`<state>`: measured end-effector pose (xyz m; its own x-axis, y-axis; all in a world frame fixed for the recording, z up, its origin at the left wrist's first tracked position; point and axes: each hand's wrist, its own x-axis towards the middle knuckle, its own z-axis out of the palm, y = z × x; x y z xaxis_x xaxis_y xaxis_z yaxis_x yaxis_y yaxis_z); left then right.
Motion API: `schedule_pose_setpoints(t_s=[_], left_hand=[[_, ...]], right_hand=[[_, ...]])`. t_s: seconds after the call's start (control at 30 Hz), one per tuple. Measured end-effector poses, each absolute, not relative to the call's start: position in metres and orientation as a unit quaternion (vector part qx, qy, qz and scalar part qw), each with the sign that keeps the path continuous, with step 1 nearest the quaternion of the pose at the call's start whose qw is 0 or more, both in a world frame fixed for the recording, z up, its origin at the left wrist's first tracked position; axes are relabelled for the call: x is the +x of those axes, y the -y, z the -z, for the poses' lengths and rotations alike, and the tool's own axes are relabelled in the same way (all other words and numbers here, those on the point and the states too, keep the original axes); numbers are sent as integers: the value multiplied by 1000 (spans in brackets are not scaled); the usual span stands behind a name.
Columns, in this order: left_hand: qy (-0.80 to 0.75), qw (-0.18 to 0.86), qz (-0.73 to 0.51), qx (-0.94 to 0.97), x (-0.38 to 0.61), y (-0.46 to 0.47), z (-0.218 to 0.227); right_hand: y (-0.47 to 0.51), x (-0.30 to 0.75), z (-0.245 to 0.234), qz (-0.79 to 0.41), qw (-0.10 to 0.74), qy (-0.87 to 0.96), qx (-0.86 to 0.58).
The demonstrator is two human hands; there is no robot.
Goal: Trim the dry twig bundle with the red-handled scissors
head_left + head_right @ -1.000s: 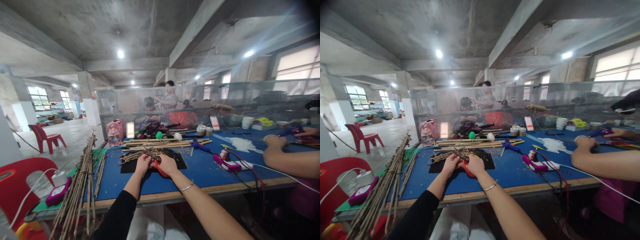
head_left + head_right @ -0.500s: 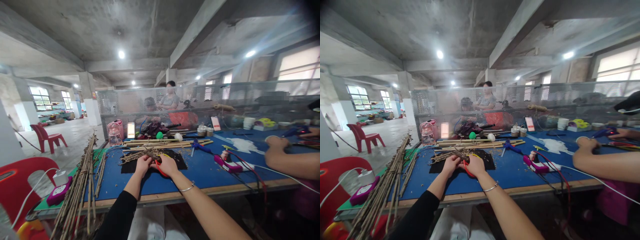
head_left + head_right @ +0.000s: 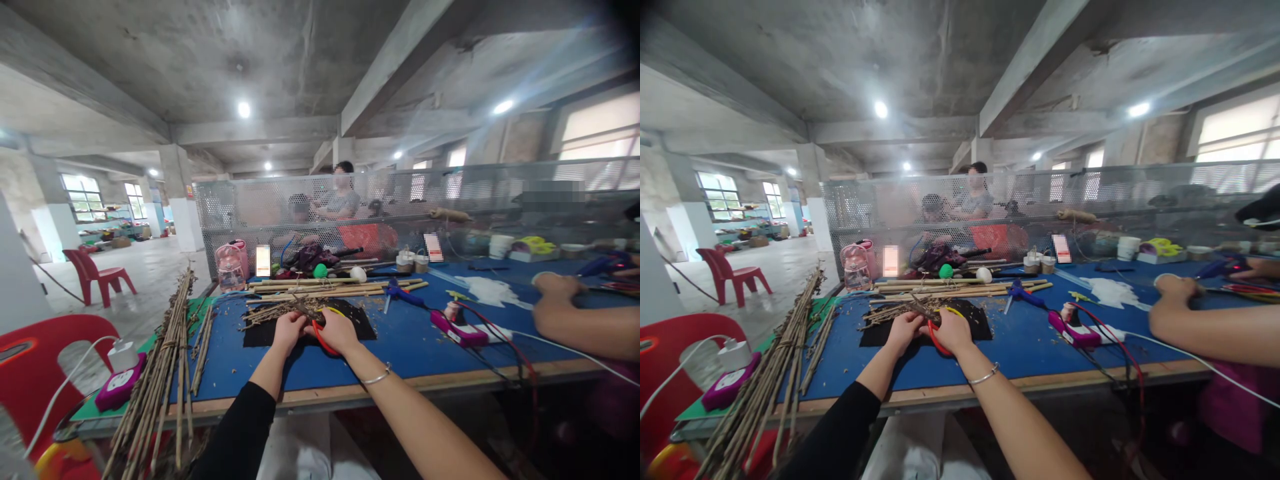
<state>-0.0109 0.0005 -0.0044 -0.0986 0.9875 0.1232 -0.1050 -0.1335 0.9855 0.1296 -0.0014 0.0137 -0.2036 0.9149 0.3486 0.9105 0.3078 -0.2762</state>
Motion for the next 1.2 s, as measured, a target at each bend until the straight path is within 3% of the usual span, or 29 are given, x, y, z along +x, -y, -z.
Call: schedule_pose_setpoints(t_s=[1.2], left_hand=[[-438, 509, -583, 457, -13, -7, 11]], right_hand=[[0, 132, -10, 1, 232, 779, -583]])
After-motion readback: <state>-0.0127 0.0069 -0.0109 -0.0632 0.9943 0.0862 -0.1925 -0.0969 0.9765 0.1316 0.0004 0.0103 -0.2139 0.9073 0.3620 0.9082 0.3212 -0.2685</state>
